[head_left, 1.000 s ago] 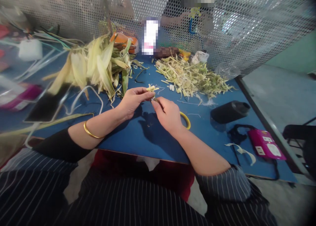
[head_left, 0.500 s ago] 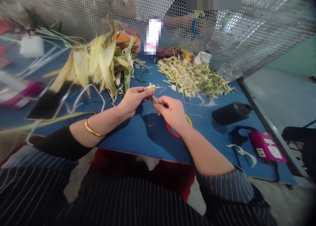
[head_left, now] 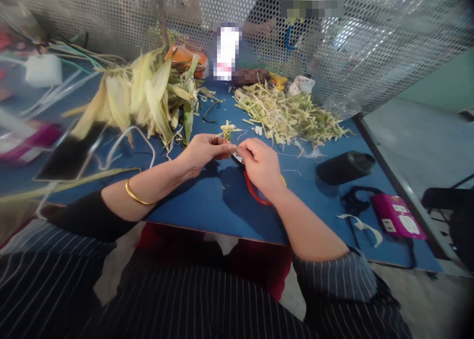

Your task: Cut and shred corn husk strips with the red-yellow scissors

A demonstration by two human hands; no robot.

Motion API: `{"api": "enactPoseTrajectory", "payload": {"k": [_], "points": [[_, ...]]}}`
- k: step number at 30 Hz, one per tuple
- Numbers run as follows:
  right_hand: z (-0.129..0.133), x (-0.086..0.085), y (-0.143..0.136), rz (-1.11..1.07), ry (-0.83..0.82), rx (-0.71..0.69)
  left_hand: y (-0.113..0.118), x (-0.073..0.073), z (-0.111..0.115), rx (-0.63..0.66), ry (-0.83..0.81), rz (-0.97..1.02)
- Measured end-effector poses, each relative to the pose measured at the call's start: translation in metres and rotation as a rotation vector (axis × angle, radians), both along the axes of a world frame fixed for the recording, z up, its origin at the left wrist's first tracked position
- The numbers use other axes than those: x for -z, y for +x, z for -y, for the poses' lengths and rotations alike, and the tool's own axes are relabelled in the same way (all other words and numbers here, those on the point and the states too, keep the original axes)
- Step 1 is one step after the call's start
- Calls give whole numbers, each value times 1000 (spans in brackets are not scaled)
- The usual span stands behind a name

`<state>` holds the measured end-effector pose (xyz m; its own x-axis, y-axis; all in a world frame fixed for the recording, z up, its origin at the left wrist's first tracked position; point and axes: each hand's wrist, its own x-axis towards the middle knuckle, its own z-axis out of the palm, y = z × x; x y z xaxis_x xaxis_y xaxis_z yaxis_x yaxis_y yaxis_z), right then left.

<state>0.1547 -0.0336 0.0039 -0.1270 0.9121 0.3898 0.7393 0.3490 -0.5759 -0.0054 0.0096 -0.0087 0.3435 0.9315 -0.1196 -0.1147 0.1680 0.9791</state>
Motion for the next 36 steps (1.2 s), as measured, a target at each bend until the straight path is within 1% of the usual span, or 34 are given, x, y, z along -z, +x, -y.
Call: {"api": "enactPoseTrajectory", "payload": {"k": [3,5,7,11,13,16,19,22,25,27,30,36], "points": [[-1,-1,1,42,13,67,-2,0,-1,29,-56,17],[-2,1,1,24,-16,90,-2,0,-2,34,-101,31],[-4,4,0,-86,-98,62,-3,0,-2,37,-130,47],[-5,10,-5,-440,-330,-78,-1,1,-2,-19,-130,78],[-5,12,-7,-473,-371,-103,1,3,-2,-47,-126,89],[-4,15,-8,-427,-332,-77,3,6,-1,-63,-115,59],[-5,15,-7,-476,-324,-81,4,7,0,-82,-76,17],[-4,13,-7,-486,-319,-65,5,8,1,-104,-43,37],[-3,12,-9,-429,-287,-14,6,9,1,-109,-72,44],[-4,13,-8,-423,-279,-19,6,9,2,-107,-94,49],[-6,14,-6,-473,-282,-61,6,7,2,-75,-131,84],[-9,8,0,-509,-279,-68,2,0,2,-2,-126,94]]}}
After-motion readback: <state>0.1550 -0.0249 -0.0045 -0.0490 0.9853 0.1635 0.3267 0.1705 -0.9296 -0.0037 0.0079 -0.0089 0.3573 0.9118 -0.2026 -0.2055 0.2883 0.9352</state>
